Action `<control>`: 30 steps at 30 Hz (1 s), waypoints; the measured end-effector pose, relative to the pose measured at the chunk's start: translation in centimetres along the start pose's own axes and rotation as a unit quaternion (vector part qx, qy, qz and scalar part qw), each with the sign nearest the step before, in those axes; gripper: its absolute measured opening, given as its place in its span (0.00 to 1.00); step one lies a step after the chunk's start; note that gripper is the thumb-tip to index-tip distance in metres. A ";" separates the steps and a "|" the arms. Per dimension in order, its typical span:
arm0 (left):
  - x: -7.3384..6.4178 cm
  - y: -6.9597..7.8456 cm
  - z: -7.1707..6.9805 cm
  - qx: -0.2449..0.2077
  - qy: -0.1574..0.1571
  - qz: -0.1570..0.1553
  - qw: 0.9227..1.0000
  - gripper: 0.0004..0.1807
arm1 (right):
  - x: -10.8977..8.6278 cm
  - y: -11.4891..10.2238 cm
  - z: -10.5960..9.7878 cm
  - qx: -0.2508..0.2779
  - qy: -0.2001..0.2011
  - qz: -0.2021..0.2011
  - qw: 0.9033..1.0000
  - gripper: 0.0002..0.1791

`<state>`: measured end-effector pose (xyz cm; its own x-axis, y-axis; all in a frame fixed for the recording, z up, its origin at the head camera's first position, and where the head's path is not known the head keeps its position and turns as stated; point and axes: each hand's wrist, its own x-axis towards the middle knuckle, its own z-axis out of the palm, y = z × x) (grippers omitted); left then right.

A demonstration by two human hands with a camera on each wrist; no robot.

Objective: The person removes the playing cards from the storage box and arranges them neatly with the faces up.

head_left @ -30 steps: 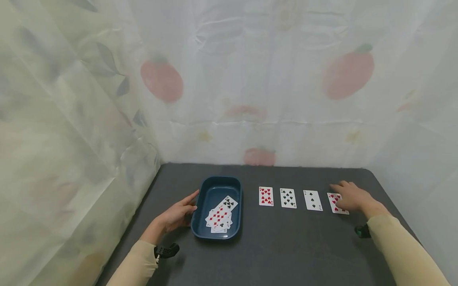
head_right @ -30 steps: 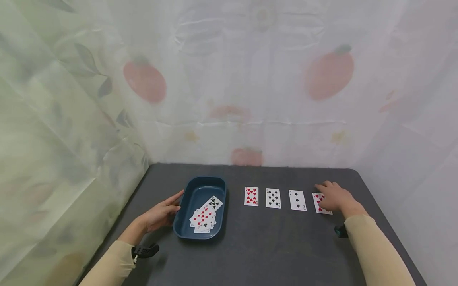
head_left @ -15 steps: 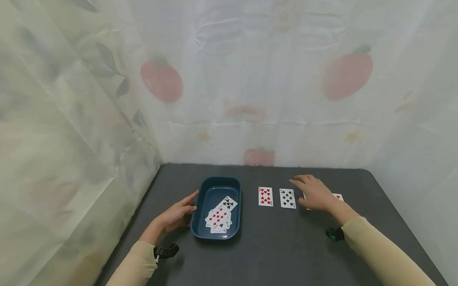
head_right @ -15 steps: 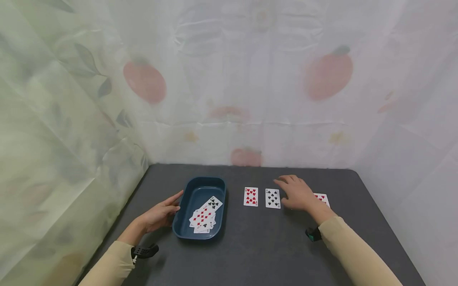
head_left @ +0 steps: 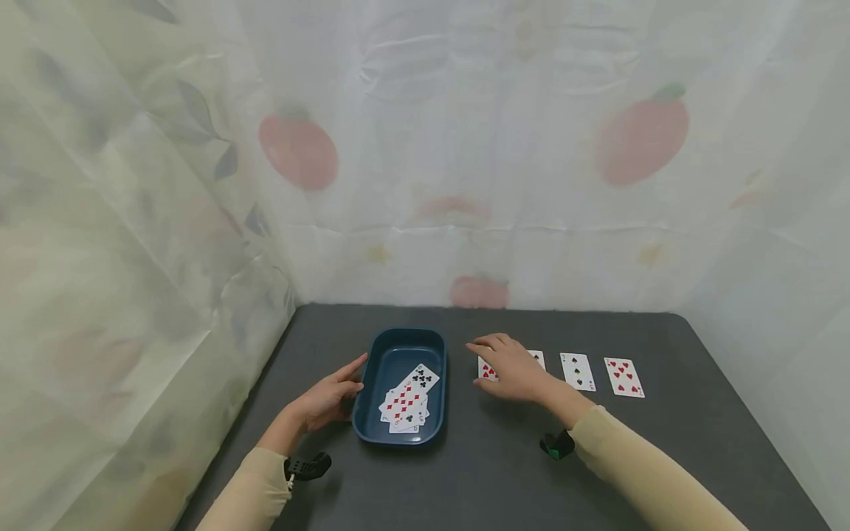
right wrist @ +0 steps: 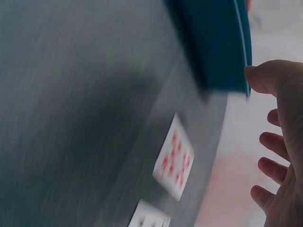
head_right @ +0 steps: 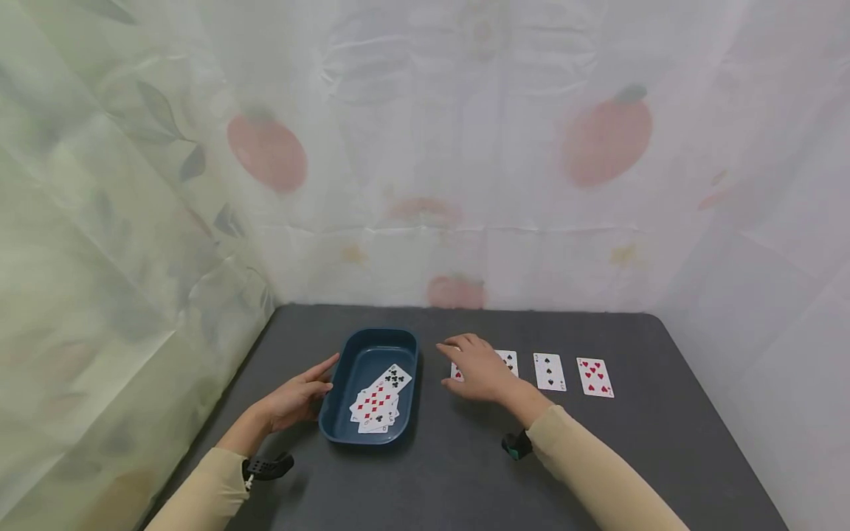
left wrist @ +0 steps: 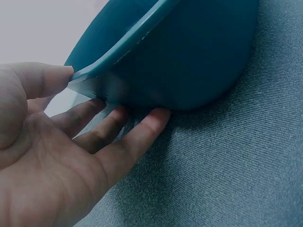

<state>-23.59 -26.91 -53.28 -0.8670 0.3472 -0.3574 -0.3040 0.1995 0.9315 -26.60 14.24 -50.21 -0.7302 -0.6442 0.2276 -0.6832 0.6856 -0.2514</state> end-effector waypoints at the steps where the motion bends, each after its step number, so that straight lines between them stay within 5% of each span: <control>1: 0.0 0.0 0.0 0.000 0.002 -0.001 1.000 0.36 | 0.4 -0.7 0.2 0.003 -0.002 -0.005 1.000 0.39; 20: 0.3 0.1 0.0 -0.003 0.011 -0.001 1.000 0.36 | 6.0 -8.8 3.6 -0.063 -0.087 -0.034 0.994 0.37; 30: 0.2 0.1 -0.1 0.003 0.006 0.000 1.000 0.36 | 6.7 -11.7 5.1 -0.168 -0.173 -0.061 0.969 0.21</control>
<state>-23.89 -26.93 -53.26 -0.8715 0.3370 -0.3563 -0.3017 0.2044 0.9312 -23.49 0.21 -50.55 -0.6384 -0.7621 -0.1082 -0.7697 0.6319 0.0910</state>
